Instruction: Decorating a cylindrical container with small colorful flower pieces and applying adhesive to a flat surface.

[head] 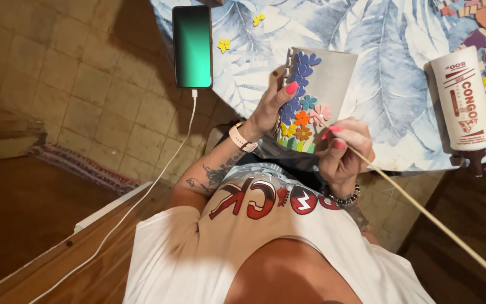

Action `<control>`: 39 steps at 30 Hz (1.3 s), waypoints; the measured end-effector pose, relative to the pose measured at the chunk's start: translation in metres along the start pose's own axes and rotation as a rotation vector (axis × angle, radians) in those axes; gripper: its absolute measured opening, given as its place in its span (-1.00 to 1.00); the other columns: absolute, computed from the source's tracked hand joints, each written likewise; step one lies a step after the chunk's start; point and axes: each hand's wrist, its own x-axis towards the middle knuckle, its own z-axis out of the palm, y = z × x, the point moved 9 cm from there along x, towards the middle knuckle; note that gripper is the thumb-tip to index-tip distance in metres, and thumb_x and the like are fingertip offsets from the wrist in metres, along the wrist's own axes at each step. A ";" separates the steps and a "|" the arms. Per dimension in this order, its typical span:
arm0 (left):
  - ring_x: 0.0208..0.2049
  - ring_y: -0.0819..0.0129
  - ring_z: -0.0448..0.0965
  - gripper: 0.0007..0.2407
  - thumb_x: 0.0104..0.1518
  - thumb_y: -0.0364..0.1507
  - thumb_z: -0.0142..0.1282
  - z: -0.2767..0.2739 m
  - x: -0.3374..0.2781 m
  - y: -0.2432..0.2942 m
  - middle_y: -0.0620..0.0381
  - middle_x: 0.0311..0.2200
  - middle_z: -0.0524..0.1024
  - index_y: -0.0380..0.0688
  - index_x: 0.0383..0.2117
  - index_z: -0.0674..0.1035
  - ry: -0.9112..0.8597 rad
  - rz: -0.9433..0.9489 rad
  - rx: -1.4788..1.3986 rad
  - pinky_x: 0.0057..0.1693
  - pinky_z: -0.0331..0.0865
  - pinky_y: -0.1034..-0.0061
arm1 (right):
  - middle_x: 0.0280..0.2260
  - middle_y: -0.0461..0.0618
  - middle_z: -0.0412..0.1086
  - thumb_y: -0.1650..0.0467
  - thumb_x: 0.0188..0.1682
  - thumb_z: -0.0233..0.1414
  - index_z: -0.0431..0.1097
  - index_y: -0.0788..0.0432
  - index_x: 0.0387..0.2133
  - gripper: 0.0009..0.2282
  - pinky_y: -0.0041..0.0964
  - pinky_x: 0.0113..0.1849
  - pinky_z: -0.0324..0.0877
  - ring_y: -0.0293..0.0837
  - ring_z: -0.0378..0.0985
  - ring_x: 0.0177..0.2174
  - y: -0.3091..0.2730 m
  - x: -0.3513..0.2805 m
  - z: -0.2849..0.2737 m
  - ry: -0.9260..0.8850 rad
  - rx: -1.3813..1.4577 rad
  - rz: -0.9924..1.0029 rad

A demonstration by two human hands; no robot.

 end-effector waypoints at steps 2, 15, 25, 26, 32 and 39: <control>0.01 -0.20 0.10 -0.31 -0.05 -0.03 -0.11 0.003 -0.001 0.008 -0.43 -0.07 0.07 -0.34 0.05 -0.01 -0.003 0.001 0.020 0.14 -0.04 -0.03 | -0.62 0.15 0.21 0.40 -0.04 -0.21 0.20 0.39 -0.52 -0.79 -0.40 -0.67 0.13 -0.15 0.20 -0.71 -0.003 0.002 0.003 -0.042 -0.031 -0.019; 0.04 -0.24 0.06 -0.34 -0.05 -0.01 -0.14 0.003 -0.001 0.013 -0.42 -0.03 0.07 -0.28 0.06 0.09 -0.035 -0.020 0.063 0.13 -0.09 -0.10 | -0.60 0.21 0.25 0.42 -0.07 -0.17 0.26 0.38 -0.46 -0.82 -0.20 -0.59 0.20 0.03 0.25 -0.65 -0.010 0.001 0.012 -0.144 -0.099 -0.062; 0.02 -0.23 0.08 -0.35 -0.03 -0.03 -0.14 0.007 -0.001 0.022 -0.44 -0.07 0.08 -0.34 0.03 0.10 -0.026 -0.009 0.040 0.13 -0.07 -0.09 | -0.60 0.21 0.25 0.42 -0.07 -0.17 0.27 0.37 -0.46 -0.82 -0.19 -0.58 0.21 0.04 0.26 -0.64 -0.008 -0.002 0.012 -0.140 -0.103 -0.086; 0.02 -0.24 0.06 -0.35 -0.04 -0.02 -0.14 0.008 -0.002 0.023 -0.44 -0.07 0.08 -0.35 0.03 0.11 -0.030 -0.017 0.056 0.13 -0.08 -0.10 | -0.61 0.21 0.25 0.43 -0.07 -0.17 0.27 0.38 -0.47 -0.82 -0.19 -0.59 0.21 0.03 0.25 -0.65 -0.009 -0.002 0.012 -0.135 -0.093 -0.093; 0.03 -0.30 0.04 -0.34 -0.04 0.00 -0.16 0.009 -0.001 0.026 -0.48 -0.08 0.07 -0.37 0.01 0.13 -0.032 -0.020 0.065 0.12 -0.09 -0.14 | -0.62 0.22 0.25 0.43 -0.08 -0.16 0.27 0.40 -0.48 -0.81 -0.19 -0.60 0.21 0.03 0.24 -0.66 -0.010 -0.002 0.013 -0.122 -0.089 -0.106; -0.07 -0.14 0.19 -0.38 -0.03 -0.01 -0.15 0.002 0.002 0.023 -0.31 -0.24 0.19 -0.37 -0.04 0.16 -0.065 -0.008 0.082 0.08 0.02 -0.06 | -0.67 0.14 0.17 0.38 -0.03 -0.25 0.20 0.37 -0.54 -0.76 -0.31 -0.62 0.17 -0.11 0.21 -0.72 -0.003 0.000 0.003 -0.044 0.010 -0.085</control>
